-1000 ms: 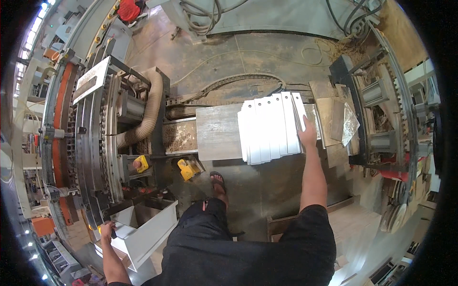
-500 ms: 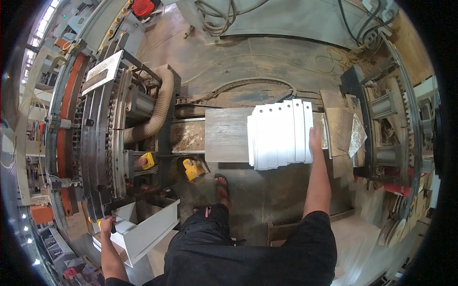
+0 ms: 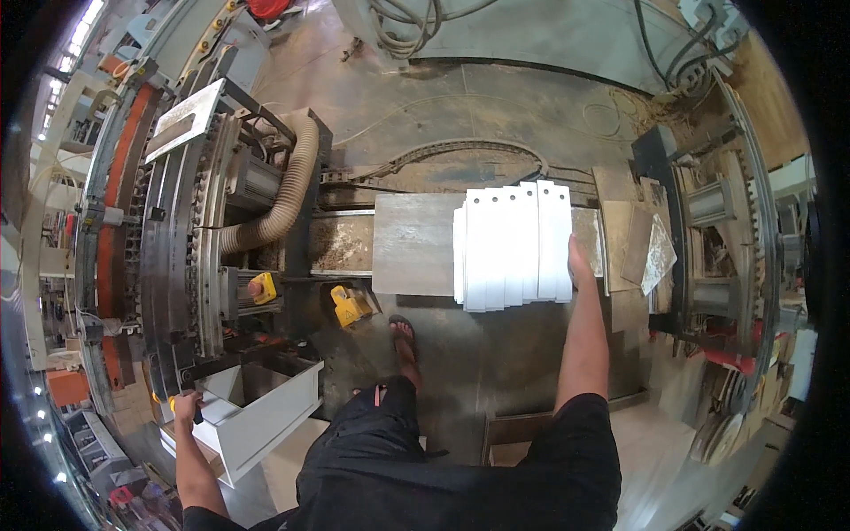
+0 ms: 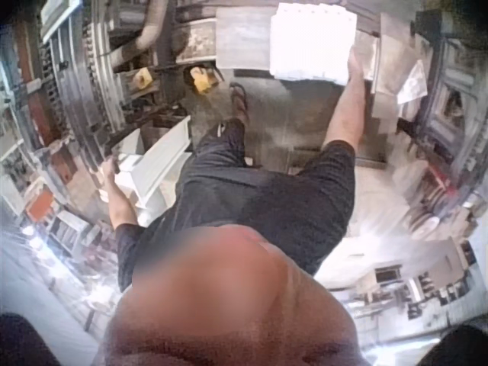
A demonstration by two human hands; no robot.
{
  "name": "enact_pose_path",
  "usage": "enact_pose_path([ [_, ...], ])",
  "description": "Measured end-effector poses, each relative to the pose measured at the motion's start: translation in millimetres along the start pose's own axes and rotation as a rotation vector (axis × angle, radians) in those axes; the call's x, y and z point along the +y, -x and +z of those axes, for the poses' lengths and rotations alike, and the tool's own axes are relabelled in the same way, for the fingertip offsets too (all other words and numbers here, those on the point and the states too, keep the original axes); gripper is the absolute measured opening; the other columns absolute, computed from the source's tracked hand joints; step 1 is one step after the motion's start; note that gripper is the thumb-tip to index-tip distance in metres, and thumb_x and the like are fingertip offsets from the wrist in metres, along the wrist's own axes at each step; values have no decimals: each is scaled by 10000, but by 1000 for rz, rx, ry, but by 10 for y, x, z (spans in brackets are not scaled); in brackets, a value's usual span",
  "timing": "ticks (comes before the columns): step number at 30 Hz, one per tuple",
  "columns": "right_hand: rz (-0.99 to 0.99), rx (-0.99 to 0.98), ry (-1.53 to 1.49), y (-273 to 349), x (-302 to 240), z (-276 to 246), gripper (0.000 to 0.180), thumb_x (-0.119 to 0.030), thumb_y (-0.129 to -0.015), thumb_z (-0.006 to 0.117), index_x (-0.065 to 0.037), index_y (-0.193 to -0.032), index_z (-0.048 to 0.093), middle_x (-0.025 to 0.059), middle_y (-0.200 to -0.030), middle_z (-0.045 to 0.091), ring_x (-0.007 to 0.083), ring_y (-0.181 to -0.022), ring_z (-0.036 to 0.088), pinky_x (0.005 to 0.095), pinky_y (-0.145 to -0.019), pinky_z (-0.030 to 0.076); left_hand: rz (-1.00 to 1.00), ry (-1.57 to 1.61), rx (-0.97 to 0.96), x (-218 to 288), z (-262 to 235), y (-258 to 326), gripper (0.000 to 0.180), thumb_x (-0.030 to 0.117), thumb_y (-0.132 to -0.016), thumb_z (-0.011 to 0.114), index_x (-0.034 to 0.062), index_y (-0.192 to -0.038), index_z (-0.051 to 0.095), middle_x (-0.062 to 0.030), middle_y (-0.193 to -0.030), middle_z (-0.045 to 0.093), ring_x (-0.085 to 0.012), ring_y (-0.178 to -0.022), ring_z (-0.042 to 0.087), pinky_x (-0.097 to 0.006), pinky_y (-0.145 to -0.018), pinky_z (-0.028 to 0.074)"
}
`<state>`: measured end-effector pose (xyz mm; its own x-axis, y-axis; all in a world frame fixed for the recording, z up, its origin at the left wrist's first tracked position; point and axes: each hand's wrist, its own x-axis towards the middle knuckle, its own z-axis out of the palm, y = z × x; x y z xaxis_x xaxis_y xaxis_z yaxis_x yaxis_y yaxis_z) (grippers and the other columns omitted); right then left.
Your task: The person processes furniture parts by placing white wooden panels into an industrial machine, handling them one at a time and in small stacks, and then moving the processed panels to a collection area.
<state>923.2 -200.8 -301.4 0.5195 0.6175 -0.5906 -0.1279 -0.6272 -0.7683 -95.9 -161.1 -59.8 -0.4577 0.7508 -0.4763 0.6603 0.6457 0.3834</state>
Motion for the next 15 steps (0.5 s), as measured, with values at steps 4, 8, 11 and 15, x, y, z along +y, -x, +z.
enact_pose_path([
  [4, -100, 20, 100, -267, 205, 53, 747, -555, -1026, 294, 65, -1431, 395, 193, -1460, 446, 284, -1339, 430, 376, -1088, 346, 18, 83, 7, 125, -52, 87, 113, 82, -757, 591, -11, -727, 648, -72, -652, 616, -184, -568, 599, -319, -573, 475],
  [8, -165, -56, 48, -348, 172, 218, 755, -561, -1025, 292, 66, -1433, 392, 186, -1465, 445, 282, -1342, 429, 367, -1104, 330, 46, 69, 38, 42, -92, 296, 125, 106, -760, 590, 20, -677, 625, -53, -625, 592, -170, -557, 582, -311, -551, 454],
  [11, -98, 34, -47, -509, 637, -385, 761, -588, -1016, 283, 36, -1427, 427, 173, -1451, 469, 273, -1348, 427, 352, -1134, 298, 98, 24, -29, 169, 146, 63, 166, 153, -758, 598, 38, -641, 626, -33, -607, 583, -139, -548, 549, -298, -533, 418],
  [15, -93, 527, 273, -226, 915, -302, 576, -475, -999, 424, -6, -1284, 599, 175, -1137, 653, 289, -1023, 604, 399, -926, 469, 329, -410, 93, -272, -93, 34, 297, 334, -776, 596, 66, -657, 646, -89, -633, 629, -236, -618, 620, -376, -600, 462],
])
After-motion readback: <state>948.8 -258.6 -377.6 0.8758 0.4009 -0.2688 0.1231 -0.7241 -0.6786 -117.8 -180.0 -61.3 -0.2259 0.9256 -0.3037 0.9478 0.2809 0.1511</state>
